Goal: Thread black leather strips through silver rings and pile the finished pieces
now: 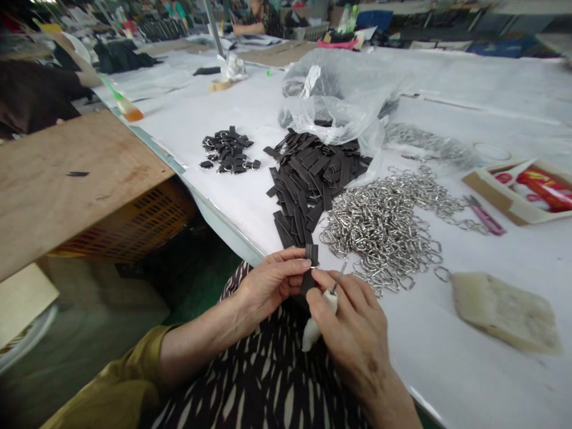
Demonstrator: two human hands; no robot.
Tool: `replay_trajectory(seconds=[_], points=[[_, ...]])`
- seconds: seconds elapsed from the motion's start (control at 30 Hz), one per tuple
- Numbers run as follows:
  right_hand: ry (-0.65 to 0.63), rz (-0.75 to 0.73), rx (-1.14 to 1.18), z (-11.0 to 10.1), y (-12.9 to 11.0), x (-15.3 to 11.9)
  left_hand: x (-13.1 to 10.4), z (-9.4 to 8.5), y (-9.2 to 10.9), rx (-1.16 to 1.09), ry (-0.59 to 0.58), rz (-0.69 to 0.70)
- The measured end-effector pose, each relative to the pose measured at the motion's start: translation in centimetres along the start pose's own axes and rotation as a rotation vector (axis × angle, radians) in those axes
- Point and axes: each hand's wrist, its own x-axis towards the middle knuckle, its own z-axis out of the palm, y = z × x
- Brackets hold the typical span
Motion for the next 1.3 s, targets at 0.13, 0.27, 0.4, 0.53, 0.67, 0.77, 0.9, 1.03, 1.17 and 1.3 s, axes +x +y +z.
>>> replay_trajectory(seconds=[0.13, 0.27, 0.4, 0.53, 0.67, 0.77, 0.9, 1.03, 1.17, 1.3], points=[[0.034, 0.019, 0.060, 0.2, 0.1, -0.2, -0.1, 0.0, -0.3, -0.029, -0.003, -0.001], [0.066, 0.276, 0.212, 0.4, -0.5, -0.4, -0.2, -0.2, -0.9, -0.055, -0.065, 0.019], [0.129, 0.655, 0.330, 0.1, -1.5, 0.3, -0.6, -0.3, -1.7, -0.030, -0.043, 0.120], [0.121, 0.820, 0.455, -0.4, -1.9, 1.1, -1.2, -0.4, -2.1, 0.085, -0.097, 0.257], [0.092, 0.870, 0.561, -0.6, -1.7, 1.2, -1.6, -0.5, -2.1, 0.192, -0.146, 0.294], [0.042, 0.898, 0.609, -0.7, -1.5, 1.2, -1.7, -0.5, -2.0, 0.252, -0.104, 0.300], [0.015, 0.941, 0.715, -0.8, -1.3, 1.2, -1.8, -0.4, -2.0, 0.325, -0.078, 0.326], [0.087, 0.898, 0.796, -0.7, -1.4, 1.2, -2.0, -0.4, -2.0, 0.352, -0.077, 0.336], [0.123, 0.858, 0.709, -0.7, -1.7, 1.4, -2.1, -0.4, -2.3, 0.387, -0.079, 0.379], [0.134, 0.860, 0.609, -0.6, -1.9, 1.4, -2.0, -0.5, -2.8, 0.448, -0.052, 0.413]])
